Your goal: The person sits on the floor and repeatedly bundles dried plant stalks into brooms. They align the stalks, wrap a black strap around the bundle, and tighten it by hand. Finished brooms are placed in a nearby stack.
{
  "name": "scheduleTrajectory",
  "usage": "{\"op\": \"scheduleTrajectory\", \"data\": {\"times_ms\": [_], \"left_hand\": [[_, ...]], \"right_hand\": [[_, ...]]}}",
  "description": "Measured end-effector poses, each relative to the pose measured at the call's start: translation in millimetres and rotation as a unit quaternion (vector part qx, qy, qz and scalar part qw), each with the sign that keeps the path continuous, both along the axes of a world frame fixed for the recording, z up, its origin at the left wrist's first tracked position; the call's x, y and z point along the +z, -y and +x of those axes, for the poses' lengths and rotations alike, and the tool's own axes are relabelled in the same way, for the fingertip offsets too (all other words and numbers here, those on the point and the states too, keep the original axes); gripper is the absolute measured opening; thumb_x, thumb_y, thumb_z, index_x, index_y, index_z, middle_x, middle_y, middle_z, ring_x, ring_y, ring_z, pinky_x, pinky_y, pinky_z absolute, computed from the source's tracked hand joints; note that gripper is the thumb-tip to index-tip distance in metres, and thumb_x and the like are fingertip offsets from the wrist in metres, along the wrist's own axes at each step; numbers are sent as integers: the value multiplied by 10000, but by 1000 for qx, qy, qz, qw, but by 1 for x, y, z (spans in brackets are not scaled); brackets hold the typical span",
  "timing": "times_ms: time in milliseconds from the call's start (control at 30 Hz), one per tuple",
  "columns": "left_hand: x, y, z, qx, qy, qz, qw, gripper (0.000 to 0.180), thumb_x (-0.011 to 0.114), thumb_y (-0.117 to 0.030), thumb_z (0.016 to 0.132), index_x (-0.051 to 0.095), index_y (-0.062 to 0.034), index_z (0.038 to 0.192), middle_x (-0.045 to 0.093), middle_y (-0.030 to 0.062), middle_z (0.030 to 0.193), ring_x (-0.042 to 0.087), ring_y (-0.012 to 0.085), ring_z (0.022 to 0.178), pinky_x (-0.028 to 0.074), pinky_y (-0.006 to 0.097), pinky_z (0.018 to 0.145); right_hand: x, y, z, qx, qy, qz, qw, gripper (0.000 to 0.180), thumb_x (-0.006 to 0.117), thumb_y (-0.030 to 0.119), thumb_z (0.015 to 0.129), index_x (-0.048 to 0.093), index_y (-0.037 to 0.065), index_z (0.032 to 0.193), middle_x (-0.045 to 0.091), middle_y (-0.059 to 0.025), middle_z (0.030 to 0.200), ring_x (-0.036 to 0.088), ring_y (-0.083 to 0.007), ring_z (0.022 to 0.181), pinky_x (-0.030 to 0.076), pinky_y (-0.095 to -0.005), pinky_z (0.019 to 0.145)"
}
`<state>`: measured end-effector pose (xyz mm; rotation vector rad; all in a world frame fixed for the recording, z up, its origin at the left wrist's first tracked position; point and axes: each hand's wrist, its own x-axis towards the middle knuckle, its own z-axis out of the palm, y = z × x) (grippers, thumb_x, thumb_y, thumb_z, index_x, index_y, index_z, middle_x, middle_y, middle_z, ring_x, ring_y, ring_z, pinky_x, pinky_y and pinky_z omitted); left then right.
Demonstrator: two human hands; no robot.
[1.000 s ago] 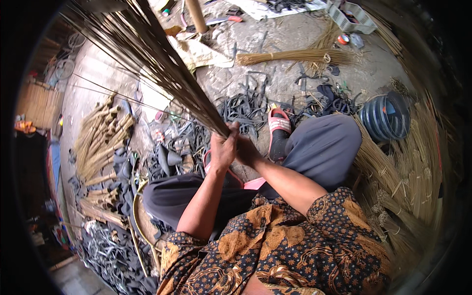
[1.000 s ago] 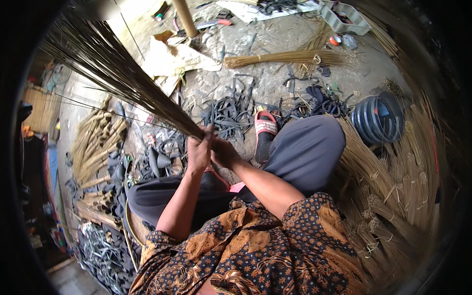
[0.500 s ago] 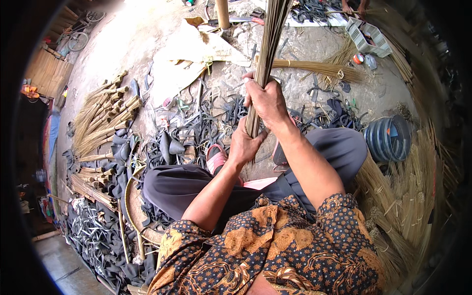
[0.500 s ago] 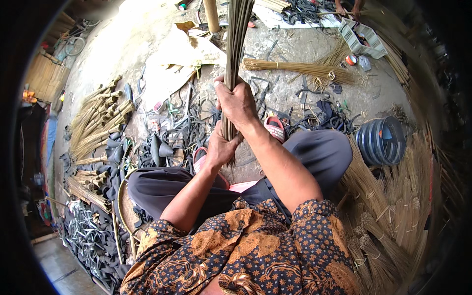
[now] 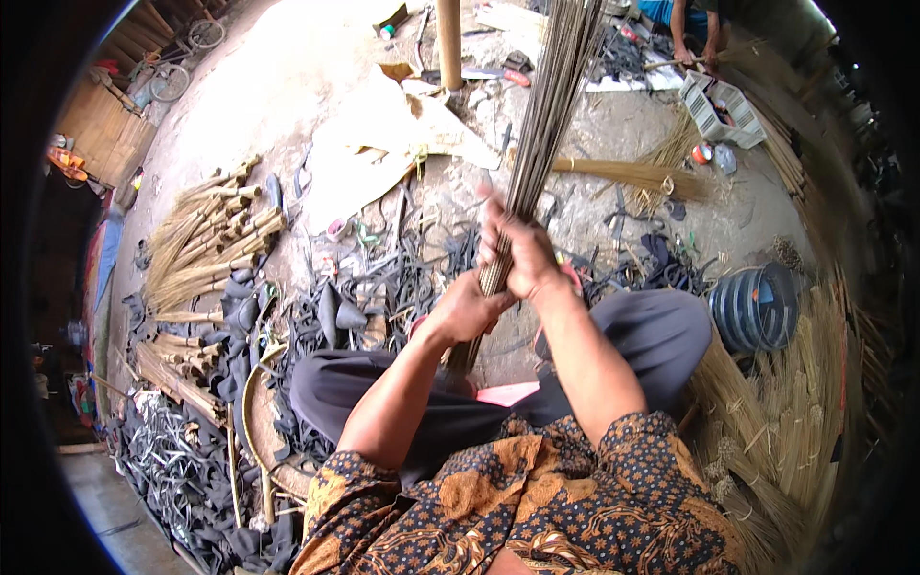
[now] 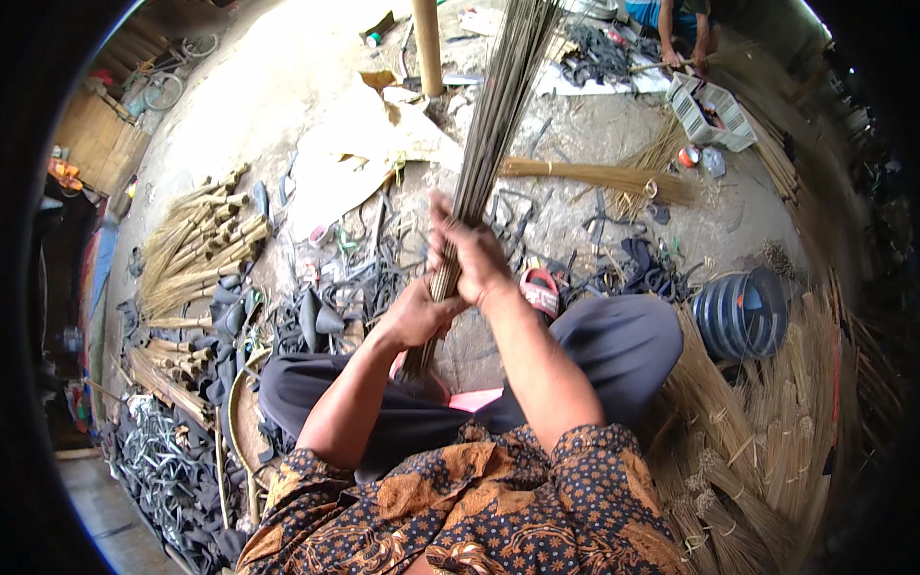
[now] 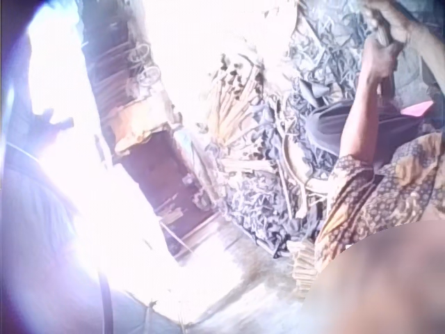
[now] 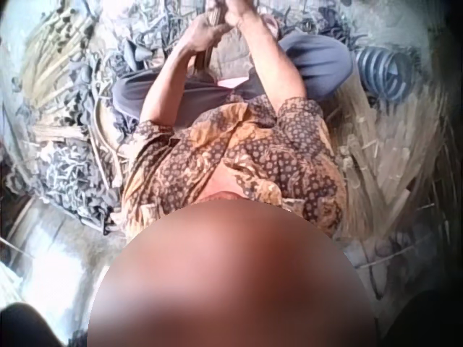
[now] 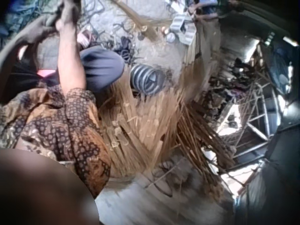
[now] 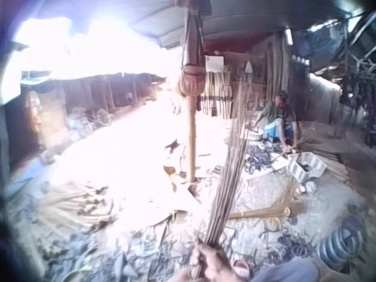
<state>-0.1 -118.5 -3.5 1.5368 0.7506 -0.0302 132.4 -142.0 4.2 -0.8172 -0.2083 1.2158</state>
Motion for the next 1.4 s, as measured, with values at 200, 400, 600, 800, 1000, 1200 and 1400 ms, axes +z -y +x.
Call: {"op": "scheduleTrajectory", "data": {"times_ms": [200, 400, 600, 800, 1000, 1200, 1400], "left_hand": [[-23, 10, -2, 108, -39, 220, 969, 465, 765, -301, 890, 590, 28, 1168, 711, 322, 1002, 685, 504, 998, 547, 514, 841], [-48, 3, -2, 106, 83, 175, 975, 165, 700, -135, 959, 650, 16, 1005, 686, 71, 758, 609, 139, 668, 507, 340, 638], [-50, 6, -3, 100, 38, 64, 992, 184, 690, -153, 969, 639, 15, 1024, 663, 64, 708, 627, 164, 652, 514, 349, 642], [-31, 9, 16, 99, 39, 96, 990, 181, 729, -129, 953, 657, 3, 1054, 684, 64, 838, 662, 147, 762, 529, 293, 634], [40, -31, 10, -24, 139, 163, 977, 881, 821, -264, 926, 291, -56, 1598, 490, 234, 1511, 586, 289, 1307, 557, 395, 983], [59, -138, -56, 17, 11, 228, 974, 496, 708, -273, 1019, 566, 1, 1407, 696, 155, 1253, 696, 235, 1080, 562, 353, 892], [13, -165, -81, 83, -69, 207, 972, 490, 667, -290, 1036, 578, 44, 1384, 714, 154, 1185, 686, 191, 1037, 531, 323, 927]], "right_hand": [[-23, -11, -5, -56, 55, -107, 991, 250, 757, 304, 972, 743, 55, 989, 501, 49, 558, 466, -86, 434, 423, -287, 415], [-36, -17, -11, -49, 52, -110, 991, 253, 781, 310, 956, 694, 104, 839, 502, 60, 558, 451, -68, 422, 391, -271, 404], [-23, -15, -12, -41, 112, -100, 988, 289, 788, 297, 956, 648, 100, 798, 491, 52, 557, 479, -71, 432, 425, -265, 412], [9, -7, 0, -11, 233, -14, 972, 441, 761, 214, 961, 594, -33, 1286, 600, -2, 699, 569, -84, 530, 473, -251, 485], [77, -1, 133, -63, 525, -144, 836, 204, 663, 293, 1001, 705, 99, 1048, 583, 51, 628, 568, -77, 526, 468, -285, 491], [70, 57, 270, -114, 692, -275, 657, 346, 715, 336, 939, 754, 17, 1068, 764, -227, 915, 760, -339, 835, 581, -443, 768], [-124, 126, 290, 7, 538, -552, 637, 374, 756, 339, 897, 763, 18, 1088, 746, -267, 1101, 734, -400, 1055, 578, -487, 897]]}}
